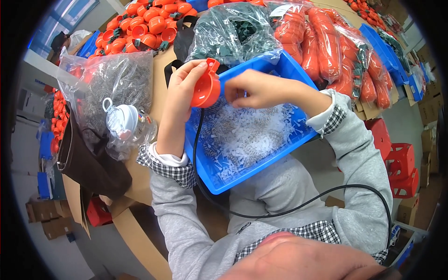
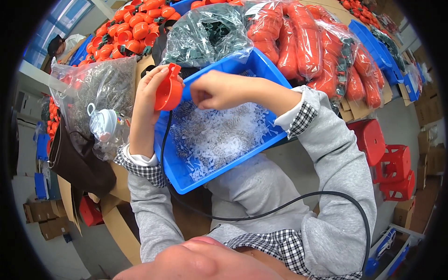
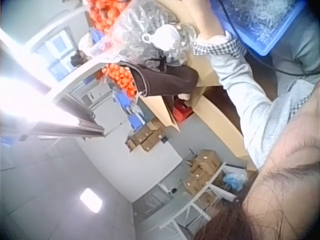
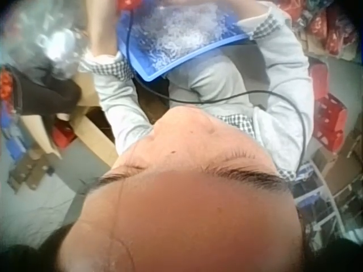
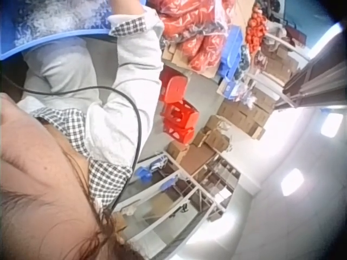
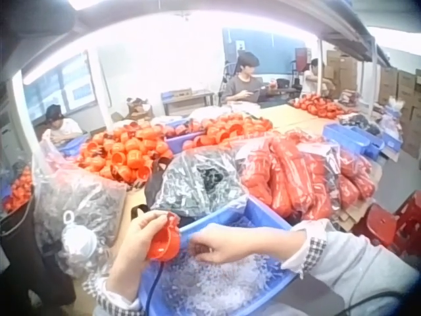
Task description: Assembling small black components into red plastic caps while seated in a warehouse environment.
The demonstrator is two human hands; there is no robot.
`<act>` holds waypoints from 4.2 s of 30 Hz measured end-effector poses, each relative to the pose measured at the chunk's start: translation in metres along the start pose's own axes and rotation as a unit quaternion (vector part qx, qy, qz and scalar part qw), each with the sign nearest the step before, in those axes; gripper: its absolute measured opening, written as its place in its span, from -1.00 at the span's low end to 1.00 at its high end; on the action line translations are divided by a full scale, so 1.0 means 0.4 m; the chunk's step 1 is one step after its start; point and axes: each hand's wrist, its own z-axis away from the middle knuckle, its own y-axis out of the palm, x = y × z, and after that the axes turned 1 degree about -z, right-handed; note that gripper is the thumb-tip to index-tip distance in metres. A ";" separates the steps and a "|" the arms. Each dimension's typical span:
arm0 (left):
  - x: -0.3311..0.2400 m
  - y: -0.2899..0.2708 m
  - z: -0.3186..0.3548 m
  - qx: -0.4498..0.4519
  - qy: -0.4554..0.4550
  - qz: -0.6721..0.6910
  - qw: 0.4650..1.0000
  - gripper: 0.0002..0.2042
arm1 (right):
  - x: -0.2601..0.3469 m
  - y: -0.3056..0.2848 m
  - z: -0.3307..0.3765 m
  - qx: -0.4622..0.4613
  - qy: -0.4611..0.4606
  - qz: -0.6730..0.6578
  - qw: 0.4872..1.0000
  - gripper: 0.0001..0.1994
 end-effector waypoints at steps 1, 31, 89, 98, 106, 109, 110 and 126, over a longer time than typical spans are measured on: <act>0.002 -0.002 0.001 -0.002 0.001 -0.001 1.000 -0.80 | 0.016 -0.011 -0.001 -0.032 -0.016 -0.019 0.999 -0.87; 0.001 0.022 0.029 0.091 0.026 -0.142 0.985 -0.69 | -0.002 -0.027 -0.014 -0.180 0.003 -0.260 0.949 -0.79; 0.005 0.016 0.024 0.143 0.018 -0.185 0.972 -0.78 | 0.013 -0.019 -0.011 -0.198 0.032 -0.239 0.950 -0.79; 0.015 0.018 0.020 0.150 0.050 -0.198 0.967 -0.76 | -0.001 -0.015 -0.018 -0.163 0.070 -0.272 0.946 -0.58; 0.008 0.021 0.026 0.154 0.018 -0.182 0.971 -0.77 | 0.001 -0.017 -0.014 -0.068 0.136 -0.370 0.916 -0.56; 0.013 0.020 0.022 0.159 0.039 -0.215 0.963 -0.75 | 0.001 -0.030 -0.011 -0.079 0.079 -0.388 0.915 -0.66; 0.013 0.021 0.020 0.151 0.040 -0.210 0.965 -0.75 | 0.005 -0.029 -0.010 -0.080 0.079 -0.388 0.915 -0.66; -0.004 0.010 0.029 0.155 -0.023 -0.133 0.979 -0.73 | 0.023 -0.028 -0.008 -0.146 -0.026 -0.293 0.944 -0.85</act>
